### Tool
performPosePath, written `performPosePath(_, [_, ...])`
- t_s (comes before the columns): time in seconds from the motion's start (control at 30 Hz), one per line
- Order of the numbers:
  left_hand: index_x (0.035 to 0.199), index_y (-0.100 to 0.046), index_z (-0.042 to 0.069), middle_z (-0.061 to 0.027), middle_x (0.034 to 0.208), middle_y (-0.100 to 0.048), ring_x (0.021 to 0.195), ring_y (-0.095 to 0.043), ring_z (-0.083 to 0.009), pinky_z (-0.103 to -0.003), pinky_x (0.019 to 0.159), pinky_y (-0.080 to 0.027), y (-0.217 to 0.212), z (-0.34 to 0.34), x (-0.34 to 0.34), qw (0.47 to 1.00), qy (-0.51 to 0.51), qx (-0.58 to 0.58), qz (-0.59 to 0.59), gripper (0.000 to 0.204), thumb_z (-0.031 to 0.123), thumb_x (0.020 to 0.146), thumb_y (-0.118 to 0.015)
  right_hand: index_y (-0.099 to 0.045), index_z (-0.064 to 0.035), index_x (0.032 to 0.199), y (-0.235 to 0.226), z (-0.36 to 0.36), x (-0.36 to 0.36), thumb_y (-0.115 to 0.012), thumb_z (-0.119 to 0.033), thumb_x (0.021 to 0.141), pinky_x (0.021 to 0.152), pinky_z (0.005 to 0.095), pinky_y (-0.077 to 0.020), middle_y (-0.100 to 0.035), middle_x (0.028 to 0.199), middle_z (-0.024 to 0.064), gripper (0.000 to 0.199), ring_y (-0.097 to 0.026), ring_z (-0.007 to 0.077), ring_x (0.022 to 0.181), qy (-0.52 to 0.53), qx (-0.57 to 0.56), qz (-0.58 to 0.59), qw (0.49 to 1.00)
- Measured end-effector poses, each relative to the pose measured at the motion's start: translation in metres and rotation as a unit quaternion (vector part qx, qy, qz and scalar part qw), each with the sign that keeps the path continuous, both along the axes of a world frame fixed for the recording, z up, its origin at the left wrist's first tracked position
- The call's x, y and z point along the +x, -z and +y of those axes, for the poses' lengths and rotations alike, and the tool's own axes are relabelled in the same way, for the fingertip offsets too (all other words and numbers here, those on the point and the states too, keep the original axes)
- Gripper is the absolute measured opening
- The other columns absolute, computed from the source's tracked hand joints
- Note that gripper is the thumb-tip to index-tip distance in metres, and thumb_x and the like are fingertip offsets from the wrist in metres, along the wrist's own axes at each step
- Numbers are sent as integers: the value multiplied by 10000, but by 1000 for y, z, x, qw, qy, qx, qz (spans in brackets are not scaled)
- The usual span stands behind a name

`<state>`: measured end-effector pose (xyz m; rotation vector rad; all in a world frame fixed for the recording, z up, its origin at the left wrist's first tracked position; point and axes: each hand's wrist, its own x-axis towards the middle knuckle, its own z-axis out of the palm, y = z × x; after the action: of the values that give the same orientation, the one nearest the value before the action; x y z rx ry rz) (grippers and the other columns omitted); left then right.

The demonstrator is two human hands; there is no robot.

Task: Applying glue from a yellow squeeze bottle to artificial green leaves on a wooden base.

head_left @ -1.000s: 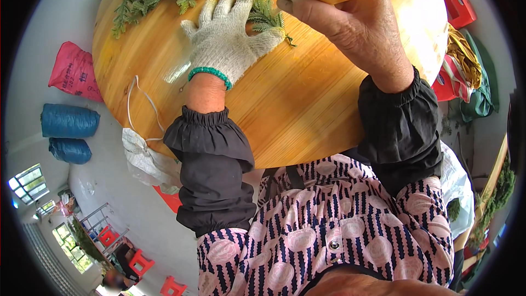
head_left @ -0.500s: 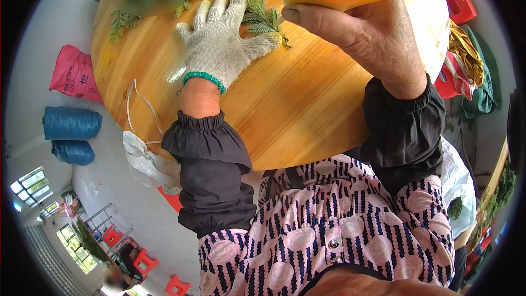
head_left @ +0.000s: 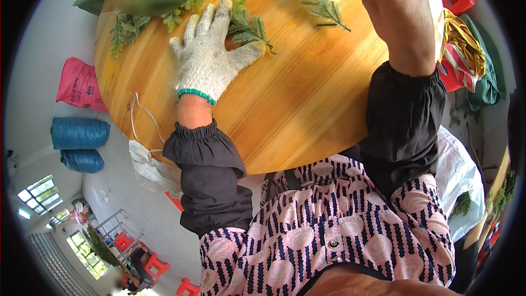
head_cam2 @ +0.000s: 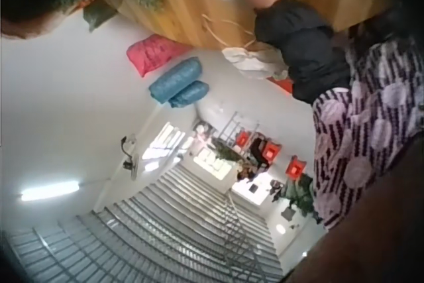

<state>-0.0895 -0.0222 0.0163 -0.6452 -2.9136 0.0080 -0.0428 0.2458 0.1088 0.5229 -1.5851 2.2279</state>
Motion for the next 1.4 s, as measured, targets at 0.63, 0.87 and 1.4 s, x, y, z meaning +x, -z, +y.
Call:
performPosePath(0.63, [1500,-504,115,-136,1080,-733,982,-719,-271,-476,838,-551,3,30,-44,930,-201,292,94,680,414,928,-715,-651,-37,1074,50,13,-42,-743,-119,910,743,270,-500,-665,940,25,205,-633,124,832,148,-142,10,979])
performPosePath(0.87, [1525,-471,155,-188,1027,-724,900,-694,-400,-511,856,-545,2,16,-68,945,-266,120,145,629,303,940,-651,-640,-44,1080,38,-7,-26,-754,-77,890,769,270,-498,-639,952,6,224,-614,113,861,97,-114,-26,988])
performPosePath(1.4, [1407,-612,19,-163,1294,-684,1151,-654,-286,-348,1006,-492,-29,-42,63,977,38,209,-16,548,-95,872,-583,-650,-50,1037,47,-9,-30,-752,-80,868,749,263,-493,-641,937,-9,199,-608,98,842,38,-59,-26,997])
